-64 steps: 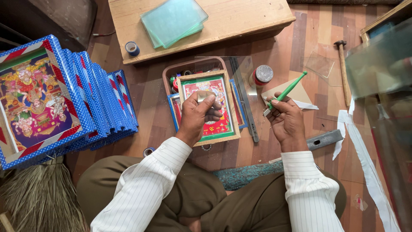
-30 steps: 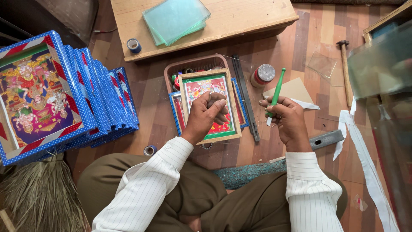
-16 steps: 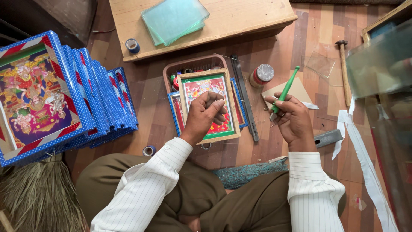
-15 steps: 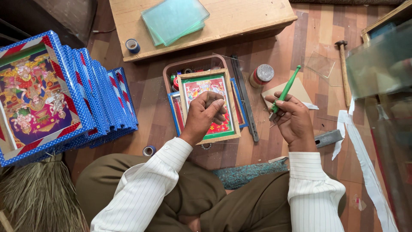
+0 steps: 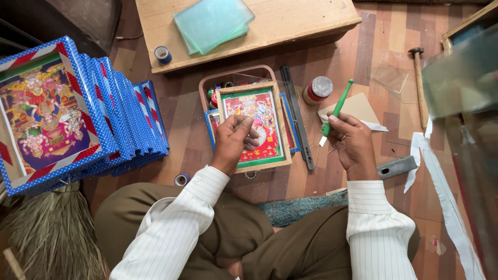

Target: The person sits on the floor assembling decorated picture frames. They place a glass pane over a printed image in a wooden frame, measure the glass with a metal ruler, score the glass with a green glass cutter, then fit blue patterned frame sides around the assembly and hammer nails to secure them.

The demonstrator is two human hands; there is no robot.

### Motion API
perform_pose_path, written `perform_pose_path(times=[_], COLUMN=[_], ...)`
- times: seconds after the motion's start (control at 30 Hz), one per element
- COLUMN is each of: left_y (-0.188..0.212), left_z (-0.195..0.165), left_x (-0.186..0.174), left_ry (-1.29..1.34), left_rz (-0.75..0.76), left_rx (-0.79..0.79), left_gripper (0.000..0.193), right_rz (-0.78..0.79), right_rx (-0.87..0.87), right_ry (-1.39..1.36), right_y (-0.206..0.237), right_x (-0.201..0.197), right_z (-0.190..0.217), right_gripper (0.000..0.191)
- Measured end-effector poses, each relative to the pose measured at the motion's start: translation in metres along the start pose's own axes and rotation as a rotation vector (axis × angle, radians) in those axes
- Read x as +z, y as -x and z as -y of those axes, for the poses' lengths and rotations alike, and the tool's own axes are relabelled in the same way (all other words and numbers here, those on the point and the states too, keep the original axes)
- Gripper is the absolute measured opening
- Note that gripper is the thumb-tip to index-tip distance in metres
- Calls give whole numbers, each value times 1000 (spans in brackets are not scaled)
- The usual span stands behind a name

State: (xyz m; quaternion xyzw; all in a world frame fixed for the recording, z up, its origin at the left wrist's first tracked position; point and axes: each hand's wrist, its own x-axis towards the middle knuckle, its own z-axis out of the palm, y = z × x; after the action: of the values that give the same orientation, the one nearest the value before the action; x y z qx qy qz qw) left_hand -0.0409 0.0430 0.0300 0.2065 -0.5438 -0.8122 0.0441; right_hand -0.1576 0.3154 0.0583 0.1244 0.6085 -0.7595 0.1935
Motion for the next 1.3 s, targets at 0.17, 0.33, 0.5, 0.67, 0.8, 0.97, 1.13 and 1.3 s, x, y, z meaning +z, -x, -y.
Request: perform_pose_path(times=[0.17,0.33,0.5,0.67,0.8,0.97,1.13,1.3], left_y=[3,6,16,21,26,32,27,24], left_z=[11,10,-1,-13,-12,-17,-14,-13], left_x=[-14,-19,-14,16,56,59,56,53], left_ry=[-131,-790,-1067,-753,-352,-361,-305,-314], left_rz=[-110,-457,-594,-259,66,99,97,115], left_rx=[-32,101,354,503,285,244,200,182], left_gripper=[23,36,46,20,21,20,19,19], right_rz=[-8,70,203,318,373,346,347,378], right_rx=[7,15,2,-65,-173,-226,-293,-325], right_ry=[12,-15,-87,-91,10,74,180,231], right_y=[0,2,6,15,25,30,36,43], right_x=[6,11,17,28,37,43,48,52], right_z=[-3,-2,-2,0,-4,-8,-8,-5], right_gripper=[25,26,27,26,26,25,22,20])
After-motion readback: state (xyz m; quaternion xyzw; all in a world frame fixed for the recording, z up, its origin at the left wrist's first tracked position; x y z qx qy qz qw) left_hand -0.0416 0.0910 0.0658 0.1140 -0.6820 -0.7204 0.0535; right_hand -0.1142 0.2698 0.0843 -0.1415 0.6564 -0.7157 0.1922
